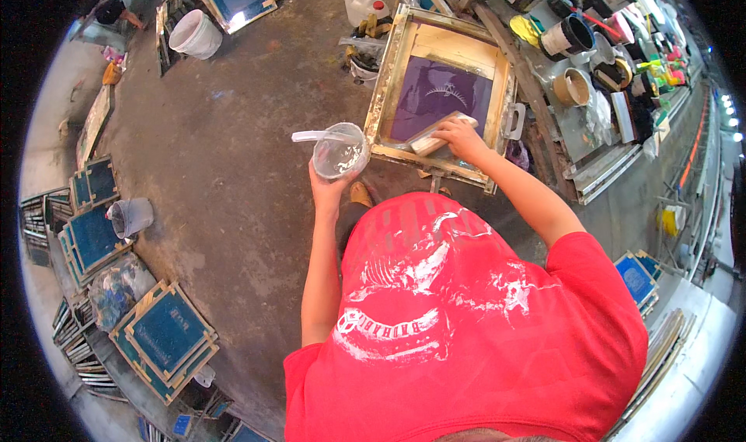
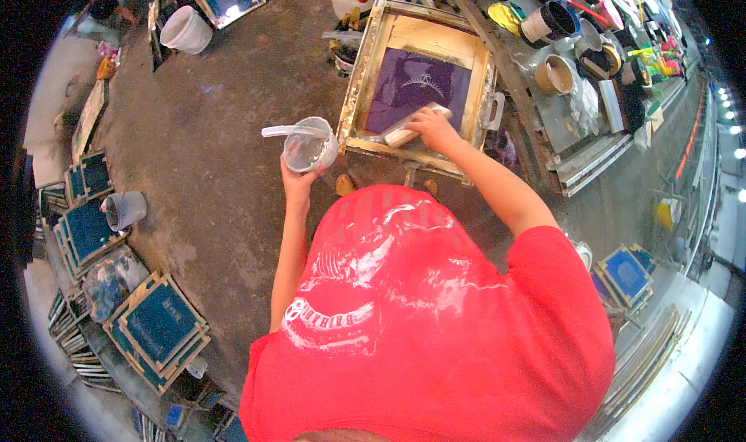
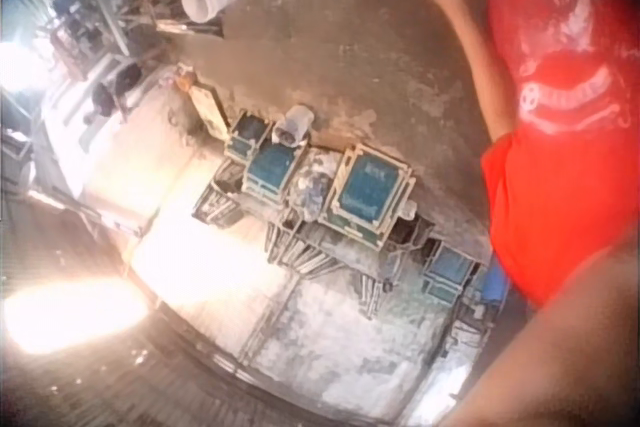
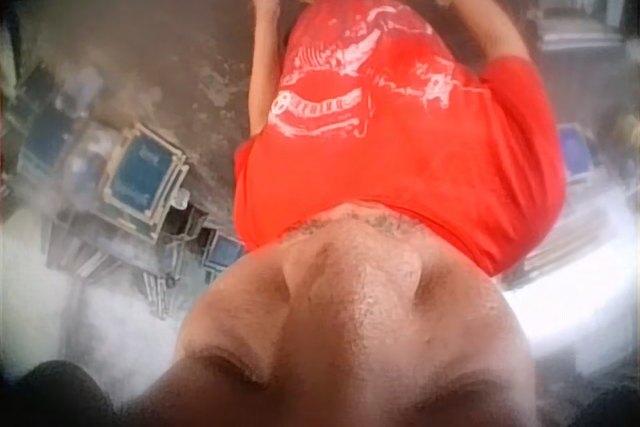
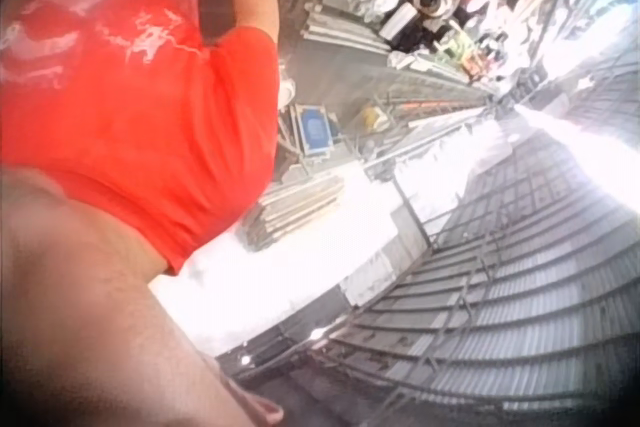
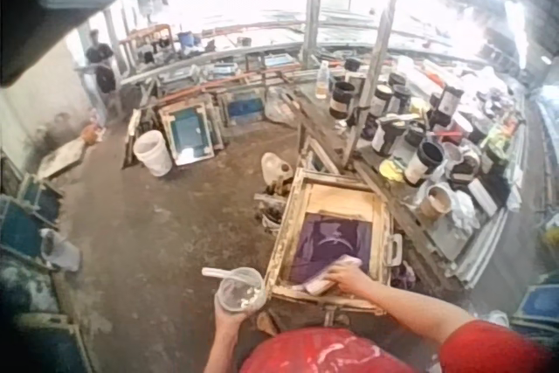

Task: The person prepares a screen printing frame by pouring and spreading ink with a squeegee. They then move to a conveyor belt and pull the squeegee across the screen to print a design onto a garment.

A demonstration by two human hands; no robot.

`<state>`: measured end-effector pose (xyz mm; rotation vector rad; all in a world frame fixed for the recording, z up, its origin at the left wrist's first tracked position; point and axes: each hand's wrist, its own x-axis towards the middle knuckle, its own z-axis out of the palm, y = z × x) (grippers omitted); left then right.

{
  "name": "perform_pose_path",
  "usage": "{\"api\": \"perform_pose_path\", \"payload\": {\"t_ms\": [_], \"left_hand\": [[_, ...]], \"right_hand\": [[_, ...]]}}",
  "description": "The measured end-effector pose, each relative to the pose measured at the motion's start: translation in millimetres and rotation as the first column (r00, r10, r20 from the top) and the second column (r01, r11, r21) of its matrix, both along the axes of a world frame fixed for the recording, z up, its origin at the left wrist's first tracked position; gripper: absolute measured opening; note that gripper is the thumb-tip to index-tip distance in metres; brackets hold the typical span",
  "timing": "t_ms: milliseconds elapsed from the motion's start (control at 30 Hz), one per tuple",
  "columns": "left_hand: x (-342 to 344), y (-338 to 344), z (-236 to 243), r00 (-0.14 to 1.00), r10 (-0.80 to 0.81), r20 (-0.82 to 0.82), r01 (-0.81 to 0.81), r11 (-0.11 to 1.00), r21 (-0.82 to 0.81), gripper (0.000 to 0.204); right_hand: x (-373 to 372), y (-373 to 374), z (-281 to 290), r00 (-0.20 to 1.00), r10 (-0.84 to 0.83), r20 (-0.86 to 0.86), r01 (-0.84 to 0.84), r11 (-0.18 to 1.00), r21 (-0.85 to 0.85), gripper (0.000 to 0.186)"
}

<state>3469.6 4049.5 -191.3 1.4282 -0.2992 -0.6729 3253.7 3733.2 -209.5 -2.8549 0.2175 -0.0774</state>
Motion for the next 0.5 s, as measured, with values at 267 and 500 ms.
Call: {"api": "perform_pose_path", "payload": {"t_ms": [267, 500], "left_hand": [[-11, -26, -54, 0.996, -0.035, -0.082, 0.038, 0.998, 0.042, 0.090], [-22, -17, -42, 0.997, -0.047, -0.054, 0.053, 0.993, 0.101, 0.089]], "right_hand": [[11, -32, 14, 0.936, -0.351, 0.033, 0.339, 0.922, 0.187, 0.032], [78, -54, -13, 0.895, -0.342, -0.286, 0.439, 0.788, 0.431, 0.043]]}}
